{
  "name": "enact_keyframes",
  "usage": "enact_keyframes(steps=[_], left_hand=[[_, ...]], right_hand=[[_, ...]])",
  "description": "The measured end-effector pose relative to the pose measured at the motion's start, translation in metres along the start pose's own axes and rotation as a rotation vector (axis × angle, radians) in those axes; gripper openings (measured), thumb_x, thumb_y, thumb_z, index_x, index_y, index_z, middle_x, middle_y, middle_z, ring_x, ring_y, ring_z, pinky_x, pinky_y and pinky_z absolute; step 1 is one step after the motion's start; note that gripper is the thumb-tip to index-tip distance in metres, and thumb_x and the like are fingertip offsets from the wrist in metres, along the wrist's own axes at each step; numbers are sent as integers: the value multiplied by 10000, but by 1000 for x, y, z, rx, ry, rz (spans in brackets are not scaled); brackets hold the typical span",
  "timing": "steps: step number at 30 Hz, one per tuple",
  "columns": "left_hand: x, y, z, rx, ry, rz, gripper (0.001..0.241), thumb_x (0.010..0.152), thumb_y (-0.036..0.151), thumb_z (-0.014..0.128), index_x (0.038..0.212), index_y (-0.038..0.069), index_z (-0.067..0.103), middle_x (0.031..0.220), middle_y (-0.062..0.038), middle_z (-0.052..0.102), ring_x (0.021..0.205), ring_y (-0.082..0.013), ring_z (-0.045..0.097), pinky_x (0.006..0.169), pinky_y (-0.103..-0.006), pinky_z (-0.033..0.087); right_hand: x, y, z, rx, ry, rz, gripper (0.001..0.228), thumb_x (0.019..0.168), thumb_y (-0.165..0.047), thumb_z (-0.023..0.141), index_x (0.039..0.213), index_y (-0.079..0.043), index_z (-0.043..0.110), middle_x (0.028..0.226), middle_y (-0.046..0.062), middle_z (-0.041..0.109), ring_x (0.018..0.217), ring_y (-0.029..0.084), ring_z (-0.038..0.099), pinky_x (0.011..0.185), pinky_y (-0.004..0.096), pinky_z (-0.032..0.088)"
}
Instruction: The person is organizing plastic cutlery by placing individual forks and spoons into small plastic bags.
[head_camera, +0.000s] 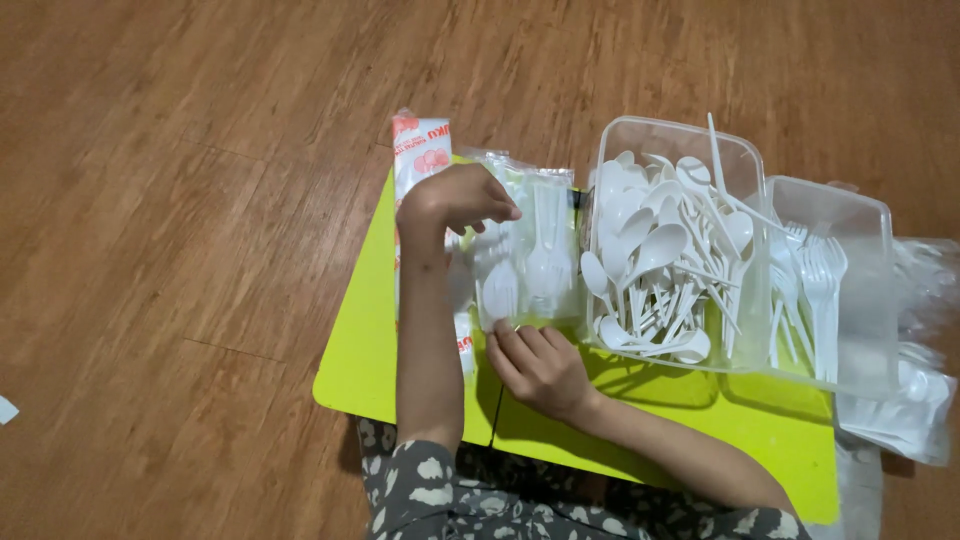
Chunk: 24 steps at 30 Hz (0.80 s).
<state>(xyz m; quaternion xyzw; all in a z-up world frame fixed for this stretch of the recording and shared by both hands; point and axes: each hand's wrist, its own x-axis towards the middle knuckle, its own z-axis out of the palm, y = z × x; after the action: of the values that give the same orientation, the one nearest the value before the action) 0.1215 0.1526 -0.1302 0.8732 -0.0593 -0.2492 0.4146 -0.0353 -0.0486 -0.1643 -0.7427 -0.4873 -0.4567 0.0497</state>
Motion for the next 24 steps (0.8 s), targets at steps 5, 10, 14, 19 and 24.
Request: enact_keyframes(steps=[5, 10, 14, 19, 24], left_hand=[[19, -5, 10, -78, -22, -167, 385, 853, 234, 755, 1187, 41, 749, 1161, -244, 731, 1027, -419, 737, 803, -491, 619], [45, -37, 9, -256, -66, -150, 410, 912, 191, 732, 1241, -51, 697, 1110, -258, 716, 1001, -382, 733, 817, -470, 605], [23, -26, -2, -99, -26, -32, 527, 892, 281, 760, 1341, 25, 655, 1185, -248, 725, 990, -339, 759, 739, -415, 652], [-13, -21, -14, -64, 130, 33, 518, 896, 311, 764, 1342, 66, 667, 1100, -214, 759, 936, -279, 766, 704, -353, 662], [-86, -13, -28, 33, 376, -8, 529, 956, 381, 679, 1439, 181, 602, 1145, -95, 771, 1108, -246, 725, 897, -410, 583]], right_hand=[[-2, -1, 1, 11, 43, -27, 165, 937, -5, 624, 827, -92, 711, 846, 97, 662, 620, 201, 575, 527, 283, 455], [-15, -11, 7, 33, 34, -50, 171, 957, -27, 605, 828, -89, 700, 857, 95, 656, 643, 204, 575, 538, 280, 440], [-25, -28, 10, 247, -5, -52, 129, 978, -100, 597, 900, -96, 700, 908, 101, 662, 690, 220, 598, 563, 304, 456], [-16, -33, 8, 350, -106, 5, 180, 946, -199, 619, 970, -44, 707, 980, 131, 680, 801, 262, 663, 621, 337, 496], [-30, -31, 16, 408, -134, 22, 107, 967, -133, 663, 1033, -84, 733, 971, 89, 671, 843, 244, 682, 661, 332, 522]])
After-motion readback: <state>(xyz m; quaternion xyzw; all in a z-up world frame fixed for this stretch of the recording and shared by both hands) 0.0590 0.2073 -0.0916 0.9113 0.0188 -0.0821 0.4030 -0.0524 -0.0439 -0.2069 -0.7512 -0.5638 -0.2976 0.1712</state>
